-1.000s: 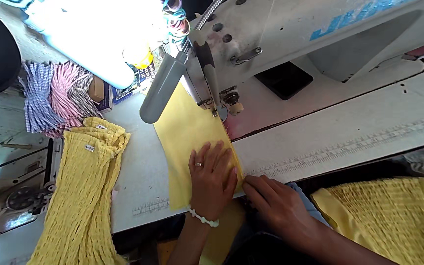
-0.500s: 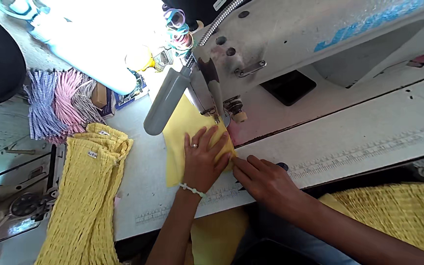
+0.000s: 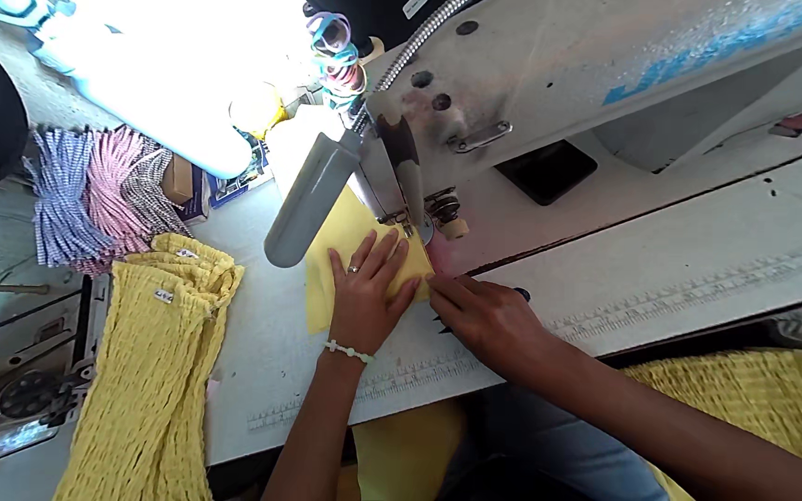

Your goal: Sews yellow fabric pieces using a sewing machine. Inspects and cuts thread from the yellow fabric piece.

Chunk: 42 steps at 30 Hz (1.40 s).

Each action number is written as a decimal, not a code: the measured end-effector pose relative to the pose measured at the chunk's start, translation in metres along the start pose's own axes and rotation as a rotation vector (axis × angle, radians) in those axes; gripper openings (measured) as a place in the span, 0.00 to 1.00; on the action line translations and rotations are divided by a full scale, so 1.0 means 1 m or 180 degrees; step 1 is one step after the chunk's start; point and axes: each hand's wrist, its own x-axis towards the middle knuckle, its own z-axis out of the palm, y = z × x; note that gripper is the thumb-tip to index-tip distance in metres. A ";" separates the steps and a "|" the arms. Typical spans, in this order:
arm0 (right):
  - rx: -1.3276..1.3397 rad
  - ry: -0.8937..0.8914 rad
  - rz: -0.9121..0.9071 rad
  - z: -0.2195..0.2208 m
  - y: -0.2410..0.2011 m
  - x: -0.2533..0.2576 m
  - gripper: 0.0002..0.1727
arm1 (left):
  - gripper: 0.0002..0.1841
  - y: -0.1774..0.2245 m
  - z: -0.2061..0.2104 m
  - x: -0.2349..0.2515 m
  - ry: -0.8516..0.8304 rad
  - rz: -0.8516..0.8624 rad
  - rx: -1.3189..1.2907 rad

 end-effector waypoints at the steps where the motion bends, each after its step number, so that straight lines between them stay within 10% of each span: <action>1: 0.0003 -0.0002 0.0017 0.001 0.002 0.004 0.07 | 0.24 -0.003 0.000 0.004 -0.0009 0.0006 -0.0003; 42: 0.0984 0.0580 0.1276 -0.003 0.038 0.027 0.16 | 0.18 0.006 -0.008 0.091 -0.0138 -0.1476 0.0119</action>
